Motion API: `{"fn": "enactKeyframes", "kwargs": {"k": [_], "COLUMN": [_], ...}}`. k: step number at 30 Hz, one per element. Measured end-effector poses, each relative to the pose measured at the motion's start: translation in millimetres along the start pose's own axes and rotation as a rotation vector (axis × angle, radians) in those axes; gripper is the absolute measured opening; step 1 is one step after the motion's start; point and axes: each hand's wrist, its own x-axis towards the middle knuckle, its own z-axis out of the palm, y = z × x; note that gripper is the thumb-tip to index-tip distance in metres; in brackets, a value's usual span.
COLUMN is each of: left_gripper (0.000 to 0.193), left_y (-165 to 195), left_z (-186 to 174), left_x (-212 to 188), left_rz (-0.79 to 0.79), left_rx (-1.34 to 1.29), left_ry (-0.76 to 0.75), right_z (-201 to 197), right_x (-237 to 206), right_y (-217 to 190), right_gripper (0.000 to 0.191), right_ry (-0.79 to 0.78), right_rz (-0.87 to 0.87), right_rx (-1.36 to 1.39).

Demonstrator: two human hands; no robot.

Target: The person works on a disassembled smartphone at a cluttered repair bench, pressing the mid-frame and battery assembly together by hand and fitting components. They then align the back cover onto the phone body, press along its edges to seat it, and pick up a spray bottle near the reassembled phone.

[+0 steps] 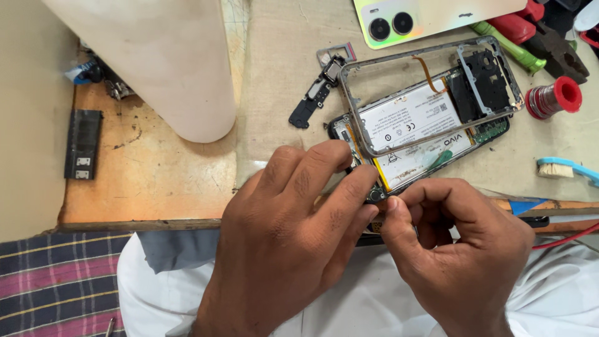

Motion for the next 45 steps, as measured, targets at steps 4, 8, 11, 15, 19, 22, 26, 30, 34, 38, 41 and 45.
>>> {"fn": "enactKeyframes", "kwargs": {"k": [4,8,11,15,19,22,26,30,34,38,41,45], "left_gripper": [0.036,0.033,0.031,0.030,0.028,0.021,0.021,0.017,0.012,0.011,0.011,0.013], "left_y": [0.3,-0.1,-1.0,-1.1,-2.4,-4.7,-5.2,-5.2,-2.2,0.6,0.3,-0.8], "left_z": [0.8,-1.2,-3.9,-5.9,-8.1,-10.1,-11.4,-10.6,-7.9,-1.7,-0.4,-5.0], "left_x": [0.7,3.9,7.4,11.0,14.1,17.4,20.2,20.5,20.6,25.3,26.7,20.9], "left_rz": [0.019,0.069,0.115,0.128,0.195,0.244,0.203,0.202,0.267,0.323,0.347,0.309], "left_rx": [0.037,0.070,0.123,0.131,0.171,0.199,0.075,0.090,0.216,0.286,0.244,0.217], "left_ry": [0.007,0.016,0.005,-0.014,-0.008,-0.059,-0.038,-0.033,-0.049,-0.144,-0.115,-0.087], "right_z": [-1.7,-3.6,-6.8,-13.1,-17.6,-18.3,-19.4,-24.5,-31.9,-36.8,-39.0,-46.1], "right_x": [0.7,1.2,3.6,10.9,19.0,19.6,18.8,27.5,37.4,39.5,39.3,42.2], "right_y": [-0.9,0.0,2.4,6.2,9.8,11.1,13.9,20.8,25.9,27.3,29.4,34.8], "right_gripper": [0.012,0.012,0.014,0.015,0.016,0.018,0.023,0.027,0.027,0.027,0.027,0.022], "right_ry": [-0.003,-0.018,-0.033,-0.069,-0.082,-0.091,-0.106,-0.172,-0.232,-0.255,-0.247,-0.265], "right_rz": [0.000,-0.019,-0.112,-0.300,-0.374,-0.386,-0.461,-0.577,-0.661,-0.704,-0.717,-0.722], "right_rx": [-0.001,0.015,-0.025,-0.117,-0.090,-0.100,-0.139,-0.166,-0.195,-0.199,-0.186,-0.149]}}
